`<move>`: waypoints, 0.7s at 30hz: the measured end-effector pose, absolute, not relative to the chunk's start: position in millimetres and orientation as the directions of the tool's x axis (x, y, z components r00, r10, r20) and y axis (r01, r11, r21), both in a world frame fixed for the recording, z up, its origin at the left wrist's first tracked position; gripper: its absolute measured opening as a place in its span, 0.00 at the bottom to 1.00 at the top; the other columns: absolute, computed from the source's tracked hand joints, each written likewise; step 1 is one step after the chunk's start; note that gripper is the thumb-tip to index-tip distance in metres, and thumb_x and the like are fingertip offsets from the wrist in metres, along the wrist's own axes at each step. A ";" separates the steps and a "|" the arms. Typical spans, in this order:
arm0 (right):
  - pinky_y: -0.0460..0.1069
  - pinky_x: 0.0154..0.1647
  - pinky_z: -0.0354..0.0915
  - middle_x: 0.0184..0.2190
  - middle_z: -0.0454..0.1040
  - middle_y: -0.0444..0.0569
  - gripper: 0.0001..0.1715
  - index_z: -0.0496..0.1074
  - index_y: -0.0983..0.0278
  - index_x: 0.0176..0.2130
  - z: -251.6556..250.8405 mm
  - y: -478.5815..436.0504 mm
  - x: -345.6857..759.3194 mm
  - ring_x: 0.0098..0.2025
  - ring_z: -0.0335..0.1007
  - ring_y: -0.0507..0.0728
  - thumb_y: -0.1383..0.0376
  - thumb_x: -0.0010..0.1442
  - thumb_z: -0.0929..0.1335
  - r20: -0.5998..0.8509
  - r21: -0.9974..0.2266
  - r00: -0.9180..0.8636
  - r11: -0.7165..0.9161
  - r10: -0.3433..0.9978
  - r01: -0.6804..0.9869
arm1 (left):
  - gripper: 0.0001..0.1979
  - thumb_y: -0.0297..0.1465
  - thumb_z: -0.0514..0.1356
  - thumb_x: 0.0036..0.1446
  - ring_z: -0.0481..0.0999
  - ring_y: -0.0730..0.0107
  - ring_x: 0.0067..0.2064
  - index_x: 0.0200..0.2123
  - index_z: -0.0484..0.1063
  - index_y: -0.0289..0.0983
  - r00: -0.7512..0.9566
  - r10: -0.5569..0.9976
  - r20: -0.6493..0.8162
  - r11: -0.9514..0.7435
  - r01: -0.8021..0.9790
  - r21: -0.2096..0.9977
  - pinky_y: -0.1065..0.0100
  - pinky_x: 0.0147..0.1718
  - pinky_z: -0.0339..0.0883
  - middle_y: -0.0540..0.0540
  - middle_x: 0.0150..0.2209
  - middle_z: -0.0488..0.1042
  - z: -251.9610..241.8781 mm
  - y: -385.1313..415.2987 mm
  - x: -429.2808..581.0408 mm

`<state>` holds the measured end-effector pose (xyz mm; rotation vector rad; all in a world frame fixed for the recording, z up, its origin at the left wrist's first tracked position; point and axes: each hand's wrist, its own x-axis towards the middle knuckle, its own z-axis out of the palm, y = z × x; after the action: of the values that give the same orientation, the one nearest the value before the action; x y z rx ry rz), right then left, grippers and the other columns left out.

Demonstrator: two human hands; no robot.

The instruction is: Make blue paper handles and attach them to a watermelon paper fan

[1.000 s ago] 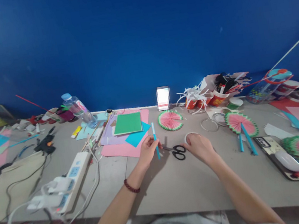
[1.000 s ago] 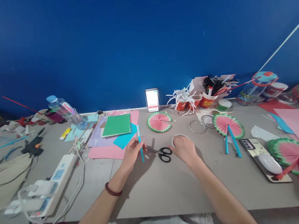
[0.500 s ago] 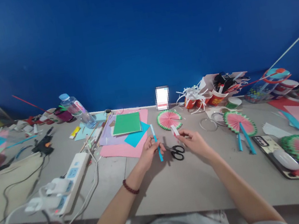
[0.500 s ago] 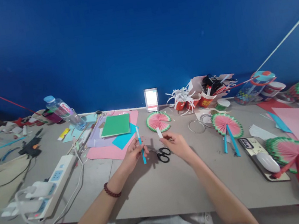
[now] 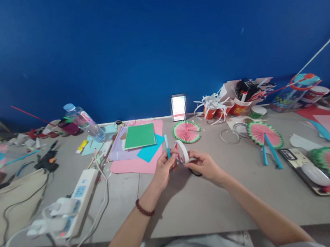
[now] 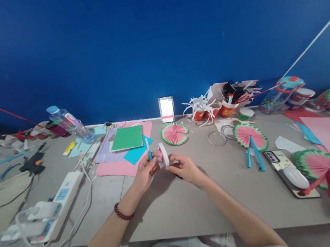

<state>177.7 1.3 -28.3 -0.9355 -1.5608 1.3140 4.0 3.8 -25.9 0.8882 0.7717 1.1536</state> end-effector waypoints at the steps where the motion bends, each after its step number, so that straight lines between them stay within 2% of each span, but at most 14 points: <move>1: 0.49 0.40 0.67 0.36 0.73 0.48 0.08 0.73 0.62 0.32 -29.2 1.1 177.1 0.40 0.70 0.55 0.60 0.52 0.71 0.166 -0.982 -0.354 0.186 0.920 0.021 | 0.18 0.41 0.64 0.49 0.55 0.82 0.19 0.39 0.71 0.36 0.229 0.972 -0.058 0.149 -0.403 0.903 0.75 0.19 0.49 0.57 0.18 0.57 -26.9 4.1 3.7; 4: 0.49 0.39 0.67 0.36 0.72 0.48 0.09 0.71 0.63 0.29 -32.9 0.4 175.0 0.39 0.70 0.54 0.60 0.52 0.71 0.186 -0.976 -0.364 0.215 0.913 0.041 | 0.23 0.43 0.66 0.47 0.54 0.83 0.19 0.42 0.71 0.35 0.212 0.975 -0.069 0.138 -0.330 0.934 0.75 0.19 0.47 0.57 0.20 0.60 -31.5 5.3 2.4; 6: 0.49 0.40 0.67 0.37 0.72 0.49 0.09 0.72 0.63 0.30 -35.8 0.0 173.4 0.40 0.70 0.55 0.59 0.52 0.71 0.182 -0.975 -0.354 0.215 0.918 0.057 | 0.22 0.43 0.67 0.45 0.55 0.83 0.20 0.40 0.72 0.34 0.192 0.978 -0.078 0.134 -0.297 0.945 0.75 0.19 0.47 0.55 0.21 0.62 -35.0 6.3 1.9; 11: 0.48 0.35 0.68 0.34 0.75 0.47 0.15 0.74 0.62 0.37 -42.1 0.8 171.6 0.33 0.71 0.54 0.56 0.51 0.71 0.077 -0.994 -0.275 0.094 0.958 0.049 | 0.20 0.43 0.66 0.45 0.57 0.81 0.20 0.36 0.75 0.33 0.184 0.979 -0.089 0.128 -0.215 0.968 0.74 0.19 0.48 0.52 0.22 0.66 -36.4 6.8 2.7; 16: 0.51 0.38 0.69 0.32 0.75 0.48 0.15 0.73 0.62 0.35 -45.3 3.5 174.0 0.34 0.72 0.55 0.56 0.50 0.72 0.134 -0.988 -0.181 0.146 0.974 0.052 | 0.19 0.39 0.67 0.44 0.63 0.76 0.23 0.39 0.78 0.34 0.216 0.971 -0.099 0.137 -0.170 0.976 0.72 0.22 0.56 0.47 0.24 0.72 -23.1 1.7 6.0; 21: 0.50 0.36 0.70 0.32 0.74 0.48 0.24 0.69 0.61 0.45 -40.5 1.7 173.2 0.31 0.72 0.54 0.56 0.50 0.72 0.164 -0.981 -0.072 0.170 0.984 0.094 | 0.20 0.36 0.70 0.40 0.71 0.67 0.30 0.39 0.78 0.36 0.217 0.971 -0.105 0.148 -0.196 0.969 0.66 0.30 0.65 0.45 0.28 0.75 -17.7 0.0 10.5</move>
<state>173.2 1.7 -40.5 -1.1240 -1.4045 1.0801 10.5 0.0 -17.7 1.0531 0.9640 1.0601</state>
